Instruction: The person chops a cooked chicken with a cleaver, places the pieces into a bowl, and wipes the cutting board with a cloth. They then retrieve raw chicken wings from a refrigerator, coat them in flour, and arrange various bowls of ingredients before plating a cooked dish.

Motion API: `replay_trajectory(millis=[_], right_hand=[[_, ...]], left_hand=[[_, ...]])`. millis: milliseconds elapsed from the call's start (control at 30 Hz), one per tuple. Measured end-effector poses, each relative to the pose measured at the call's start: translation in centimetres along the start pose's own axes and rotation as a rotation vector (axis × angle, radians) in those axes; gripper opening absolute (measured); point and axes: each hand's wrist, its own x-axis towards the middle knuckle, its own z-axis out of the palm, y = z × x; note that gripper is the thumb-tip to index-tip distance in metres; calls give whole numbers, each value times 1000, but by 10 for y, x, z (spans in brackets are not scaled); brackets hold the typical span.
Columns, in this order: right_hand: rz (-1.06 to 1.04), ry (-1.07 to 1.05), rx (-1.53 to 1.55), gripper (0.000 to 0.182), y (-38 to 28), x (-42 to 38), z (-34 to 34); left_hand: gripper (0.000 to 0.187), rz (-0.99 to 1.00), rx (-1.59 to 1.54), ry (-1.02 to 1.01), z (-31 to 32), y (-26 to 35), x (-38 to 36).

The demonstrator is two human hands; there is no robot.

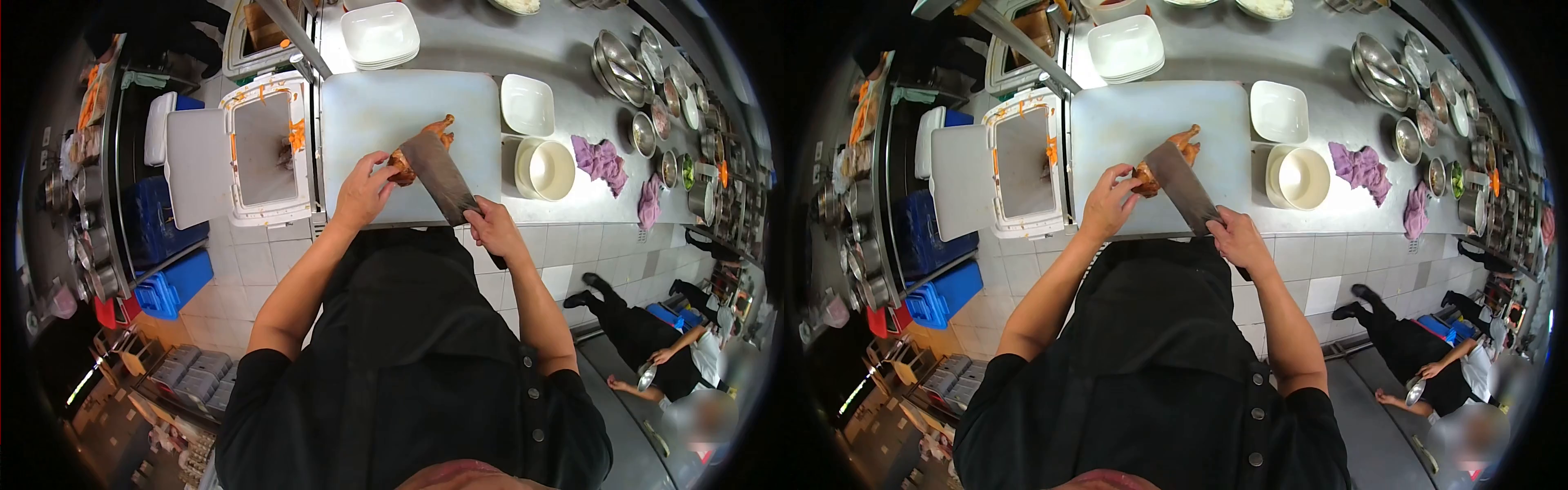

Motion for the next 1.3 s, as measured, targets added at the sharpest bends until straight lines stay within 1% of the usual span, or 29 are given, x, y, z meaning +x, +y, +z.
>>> replay_trajectory(millis=[67,133,200,267,300,333,367,400,467,500,533,567,633,667,700,733,800,867,933,967,1000,1033,1067,1133,1167,1200,1267,1300], right_hand=[[62,-25,64,21,-6,0,1],[66,-45,28,21,-11,4,1],[70,-67,-6,22,-11,15,4],[-168,-10,-294,22,-6,31,16],[-167,-10,-294,22,-6,33,23],[-258,80,-429,22,-9,34,33],[-347,172,-564,22,-12,35,41],[-365,180,-629,20,-10,31,50],[-330,183,-675,19,-6,23,65],[-298,190,-719,19,-6,19,71],[-339,207,-733,17,-7,16,74],[-343,204,-736,17,-8,15,77],[-368,228,-688,16,-10,14,79],[-368,229,-689,16,-8,17,80],[-384,218,-714,16,-3,22,82],[-400,207,-740,16,-2,22,83],[-405,226,-748,16,-5,24,84],[-398,236,-753,16,-5,20,83],[-409,218,-711,15,-7,16,82],[-408,219,-708,15,-5,19,82],[-427,218,-720,16,1,23,83],[-449,211,-732,16,0,21,85],[-468,214,-735,16,-5,24,83],[-369,203,-727,15,-8,22,80],[-372,194,-729,15,-5,22,80],[-345,188,-726,16,-3,26,81],[-313,182,-718,16,-2,27,81],[-302,185,-711,17,-4,28,77]], left_hand=[[38,3,5,5,-2,0,-1],[38,6,9,7,-4,0,-2],[40,49,42,22,-5,0,-2],[40,20,5,40,-7,5,-1],[40,-7,-31,59,-9,9,1],[40,-7,-32,58,-13,14,7],[41,14,-53,155,-21,21,17],[41,33,-75,253,-29,30,28],[39,181,-45,412,-55,52,65],[39,253,-59,455,-73,68,87],[39,327,-70,499,-85,83,106],[39,325,-68,504,-86,94,120],[41,448,10,400,-76,111,145],[41,448,10,402,-47,89,143],[41,399,157,177,0,52,128],[41,346,302,-48,5,55,125],[39,370,297,-9,4,48,136],[37,388,286,18,-30,76,149],[33,418,207,169,-60,106,152],[33,420,207,166,-35,85,145],[32,362,312,57,9,47,129],[32,297,418,-52,10,51,124],[26,314,296,29,6,51,129],[24,346,267,79,-7,51,134],[22,357,236,121,-16,52,128],[22,356,243,122,-29,51,123],[25,68,110,413,-51,51,104],[25,72,110,415,-54,48,91]])
